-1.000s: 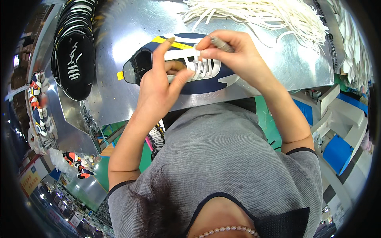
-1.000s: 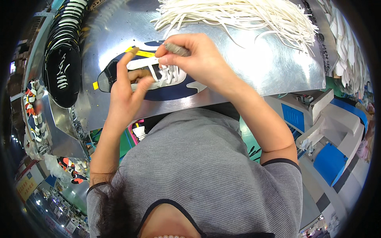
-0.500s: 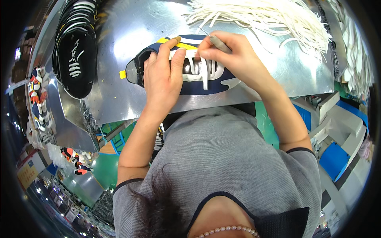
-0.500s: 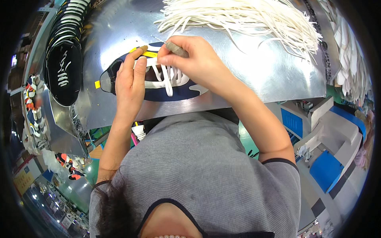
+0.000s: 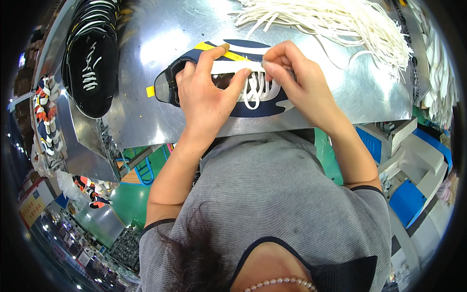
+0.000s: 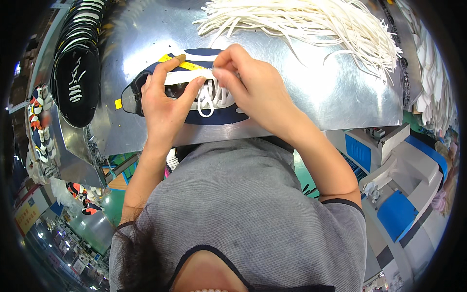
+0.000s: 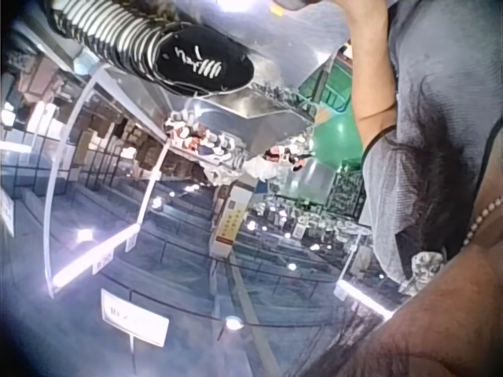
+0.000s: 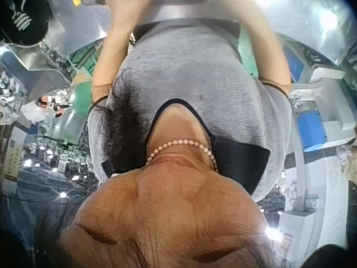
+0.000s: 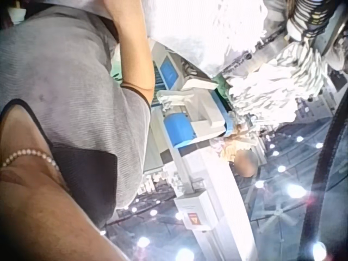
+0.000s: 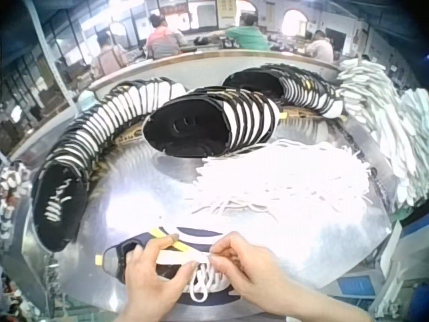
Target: The person laces a blue and white shoe upper by threading a white lace through the eyelets by hand.
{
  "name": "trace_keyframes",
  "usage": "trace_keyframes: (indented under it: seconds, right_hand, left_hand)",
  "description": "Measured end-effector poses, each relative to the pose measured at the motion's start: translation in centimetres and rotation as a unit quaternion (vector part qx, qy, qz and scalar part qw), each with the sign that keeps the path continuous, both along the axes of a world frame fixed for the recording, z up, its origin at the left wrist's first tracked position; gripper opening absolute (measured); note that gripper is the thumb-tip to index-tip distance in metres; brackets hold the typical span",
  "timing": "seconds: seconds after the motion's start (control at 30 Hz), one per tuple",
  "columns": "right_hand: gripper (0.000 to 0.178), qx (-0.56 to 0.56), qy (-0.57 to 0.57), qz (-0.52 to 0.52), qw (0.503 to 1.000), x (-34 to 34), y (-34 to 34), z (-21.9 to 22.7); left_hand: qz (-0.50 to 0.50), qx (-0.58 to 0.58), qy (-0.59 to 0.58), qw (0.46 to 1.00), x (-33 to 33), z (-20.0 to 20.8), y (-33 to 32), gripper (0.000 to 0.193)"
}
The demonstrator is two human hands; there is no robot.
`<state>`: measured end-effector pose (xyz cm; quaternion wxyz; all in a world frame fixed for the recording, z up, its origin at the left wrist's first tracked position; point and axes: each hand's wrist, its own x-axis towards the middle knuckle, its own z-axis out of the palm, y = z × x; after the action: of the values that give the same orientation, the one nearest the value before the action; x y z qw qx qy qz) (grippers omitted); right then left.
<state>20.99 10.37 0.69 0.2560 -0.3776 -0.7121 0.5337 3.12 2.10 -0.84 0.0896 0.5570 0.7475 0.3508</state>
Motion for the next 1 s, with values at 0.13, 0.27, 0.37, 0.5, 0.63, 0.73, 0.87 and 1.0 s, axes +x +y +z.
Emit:
trace_keyframes:
  seconds: [0.13,0.27,0.37,0.5,0.63,0.73,0.87,1.0]
  right_hand:
    - [0.010,0.086,-0.023,0.015,0.996,0.5,-0.1,-0.4]
    - [0.012,0.171,-0.099,0.066,0.978,0.0,0.5,0.4]
    - [0.014,0.289,-0.134,0.088,0.944,-1.5,0.6,-0.6]
    - [0.026,0.362,-0.216,0.101,0.901,-4.3,-0.5,-1.6]
    - [0.018,0.106,-0.200,0.160,0.961,-1.2,1.8,2.5]
    - [0.020,0.094,-0.127,0.045,0.986,2.3,1.7,2.6]
    - [0.017,0.152,-0.041,-0.070,0.985,0.6,0.3,-2.2]
    - [0.016,0.123,-0.035,-0.133,0.983,-0.1,-0.2,-3.4]
  left_hand:
    - [0.006,0.010,-0.003,1.000,0.1,0.0,0.0,0.050]
    - [-0.007,0.011,0.016,1.000,0.0,-0.1,-0.1,0.048]
    - [-0.057,0.065,0.035,0.996,0.0,-0.3,-0.4,0.043]
    - [-0.051,0.045,0.010,0.998,0.4,0.0,-0.5,0.037]
    - [-0.037,0.029,-0.160,0.986,-0.2,0.4,-1.3,0.043]
    - [-0.042,0.035,-0.285,0.957,0.0,0.9,-0.9,0.048]
    - [-0.032,0.023,-0.226,0.973,0.6,0.1,0.3,0.061]
    - [-0.001,-0.021,-0.246,0.969,0.8,1.2,0.9,0.067]
